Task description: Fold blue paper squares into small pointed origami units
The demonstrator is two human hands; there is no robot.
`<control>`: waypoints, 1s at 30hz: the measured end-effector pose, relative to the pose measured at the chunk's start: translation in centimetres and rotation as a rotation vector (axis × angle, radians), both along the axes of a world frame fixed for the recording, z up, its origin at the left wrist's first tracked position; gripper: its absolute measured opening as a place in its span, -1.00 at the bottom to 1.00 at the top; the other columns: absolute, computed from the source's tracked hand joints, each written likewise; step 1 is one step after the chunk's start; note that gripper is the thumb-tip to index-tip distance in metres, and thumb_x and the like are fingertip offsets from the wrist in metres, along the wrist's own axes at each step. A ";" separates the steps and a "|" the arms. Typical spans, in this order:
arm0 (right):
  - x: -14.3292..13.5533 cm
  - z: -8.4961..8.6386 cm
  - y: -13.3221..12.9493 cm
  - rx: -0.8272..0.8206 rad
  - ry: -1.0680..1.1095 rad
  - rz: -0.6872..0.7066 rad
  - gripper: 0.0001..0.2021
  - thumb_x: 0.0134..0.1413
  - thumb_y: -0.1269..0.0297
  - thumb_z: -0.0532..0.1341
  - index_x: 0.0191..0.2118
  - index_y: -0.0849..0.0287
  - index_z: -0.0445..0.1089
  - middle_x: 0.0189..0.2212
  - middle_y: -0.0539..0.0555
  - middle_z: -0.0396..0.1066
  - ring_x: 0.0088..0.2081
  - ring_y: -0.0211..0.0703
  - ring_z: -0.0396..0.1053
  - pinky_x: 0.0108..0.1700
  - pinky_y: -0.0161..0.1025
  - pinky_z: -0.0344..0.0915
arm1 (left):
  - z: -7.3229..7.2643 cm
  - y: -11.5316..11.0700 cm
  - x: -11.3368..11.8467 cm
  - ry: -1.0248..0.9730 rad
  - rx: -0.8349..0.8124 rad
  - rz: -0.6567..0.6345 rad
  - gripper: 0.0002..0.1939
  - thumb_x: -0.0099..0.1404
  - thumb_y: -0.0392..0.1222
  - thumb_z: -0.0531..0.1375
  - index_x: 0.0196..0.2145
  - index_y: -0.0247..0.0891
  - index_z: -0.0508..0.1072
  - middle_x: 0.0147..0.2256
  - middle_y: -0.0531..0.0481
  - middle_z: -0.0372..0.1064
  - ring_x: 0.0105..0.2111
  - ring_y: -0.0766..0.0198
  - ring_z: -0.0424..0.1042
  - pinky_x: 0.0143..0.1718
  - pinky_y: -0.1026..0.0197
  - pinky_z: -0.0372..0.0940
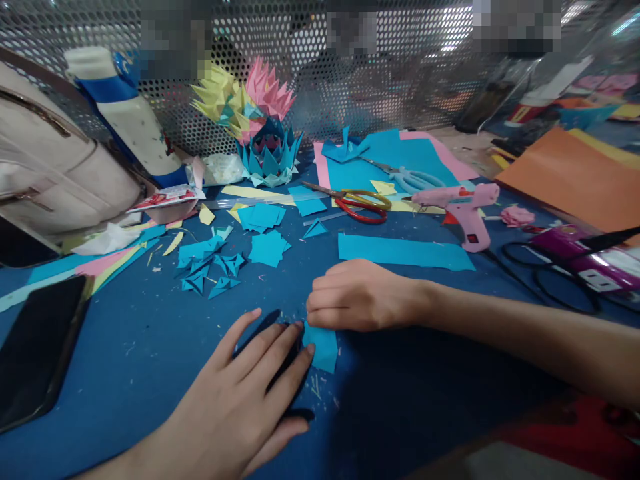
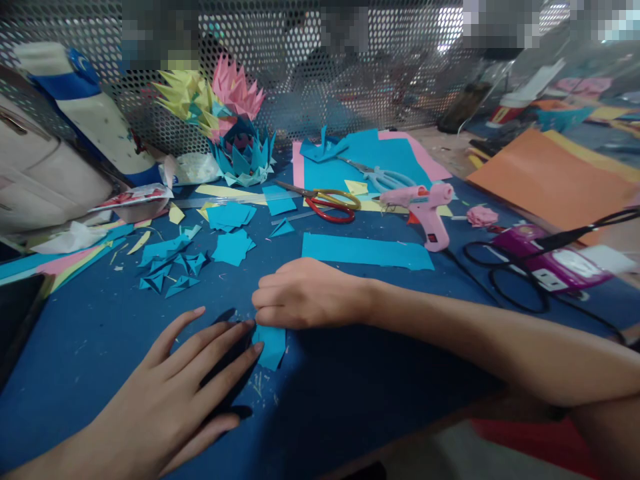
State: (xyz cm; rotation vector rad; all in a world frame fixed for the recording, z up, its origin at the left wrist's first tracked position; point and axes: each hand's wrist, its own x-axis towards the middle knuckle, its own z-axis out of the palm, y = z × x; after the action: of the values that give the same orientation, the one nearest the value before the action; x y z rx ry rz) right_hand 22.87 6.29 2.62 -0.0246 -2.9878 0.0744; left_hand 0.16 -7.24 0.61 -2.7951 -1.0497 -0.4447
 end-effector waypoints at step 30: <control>0.8 0.7 0.7 -0.174 0.065 0.009 -0.74 0.42 0.20 0.05 -0.05 0.12 0.47 -0.24 0.05 0.44 -0.27 -0.20 0.24 -0.29 -0.24 0.09 | 1.1 0.9 -0.9 0.056 -0.066 -0.115 -0.51 0.52 0.06 -0.02 0.20 -0.30 0.36 0.17 -0.12 0.36 0.13 0.10 0.33 0.39 -0.10 -0.46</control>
State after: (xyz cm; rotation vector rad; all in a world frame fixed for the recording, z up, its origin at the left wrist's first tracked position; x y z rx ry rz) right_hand 23.64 7.02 3.35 -0.0282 -2.9078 0.3298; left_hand -0.69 -6.32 1.69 -2.9184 -0.9112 -0.3471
